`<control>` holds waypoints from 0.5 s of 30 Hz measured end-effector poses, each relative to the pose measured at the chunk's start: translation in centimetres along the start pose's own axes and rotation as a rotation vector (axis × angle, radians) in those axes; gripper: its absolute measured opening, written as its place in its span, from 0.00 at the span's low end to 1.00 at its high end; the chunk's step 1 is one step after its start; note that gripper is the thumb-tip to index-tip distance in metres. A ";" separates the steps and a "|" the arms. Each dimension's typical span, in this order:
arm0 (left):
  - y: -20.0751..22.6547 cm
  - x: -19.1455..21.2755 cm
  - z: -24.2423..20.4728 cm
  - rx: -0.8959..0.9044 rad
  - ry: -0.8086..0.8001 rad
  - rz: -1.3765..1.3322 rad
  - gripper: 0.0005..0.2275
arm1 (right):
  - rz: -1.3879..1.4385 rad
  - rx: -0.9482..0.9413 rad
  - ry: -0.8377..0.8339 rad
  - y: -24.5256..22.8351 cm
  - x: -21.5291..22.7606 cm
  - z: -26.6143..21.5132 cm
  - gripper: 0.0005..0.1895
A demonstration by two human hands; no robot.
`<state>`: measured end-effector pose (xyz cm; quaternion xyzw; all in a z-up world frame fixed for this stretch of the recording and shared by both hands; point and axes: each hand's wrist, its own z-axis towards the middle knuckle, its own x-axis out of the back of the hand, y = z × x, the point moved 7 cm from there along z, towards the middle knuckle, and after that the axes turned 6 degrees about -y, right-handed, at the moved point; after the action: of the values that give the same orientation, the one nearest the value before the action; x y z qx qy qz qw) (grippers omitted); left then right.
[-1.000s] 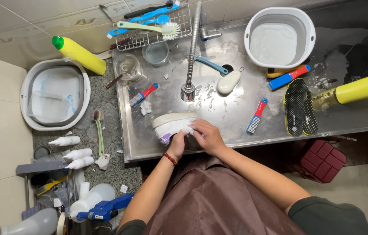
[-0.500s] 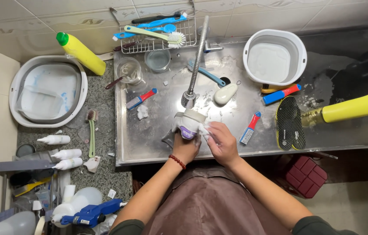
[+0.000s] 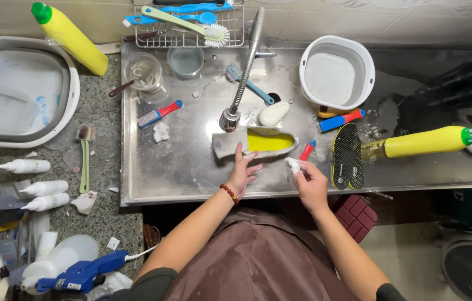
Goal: Cleaning a white sneaker using a cloth and soapy water at a sink.
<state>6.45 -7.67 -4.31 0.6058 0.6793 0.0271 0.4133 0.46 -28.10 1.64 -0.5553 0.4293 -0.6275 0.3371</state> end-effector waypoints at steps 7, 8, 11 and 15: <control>-3.1 2.9 8.7 -0.088 0.103 0.314 0.34 | 0.192 -0.216 0.110 7.4 2.7 2.9 0.13; -1.7 3.3 10.0 -0.178 0.221 0.585 0.30 | 0.180 -0.200 0.114 7.1 2.8 3.6 0.13; 1.3 -0.2 10.8 -0.263 0.338 0.956 0.24 | 0.226 -0.232 0.133 7.8 3.1 2.9 0.14; 2.5 -3.9 14.2 -0.081 0.347 0.967 0.23 | 0.378 -0.265 0.158 9.2 3.0 2.2 0.14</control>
<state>16.60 -16.91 -10.22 0.8207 0.3783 0.3417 0.2580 1.66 -34.91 -5.54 -0.4537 0.6293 -0.5330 0.3378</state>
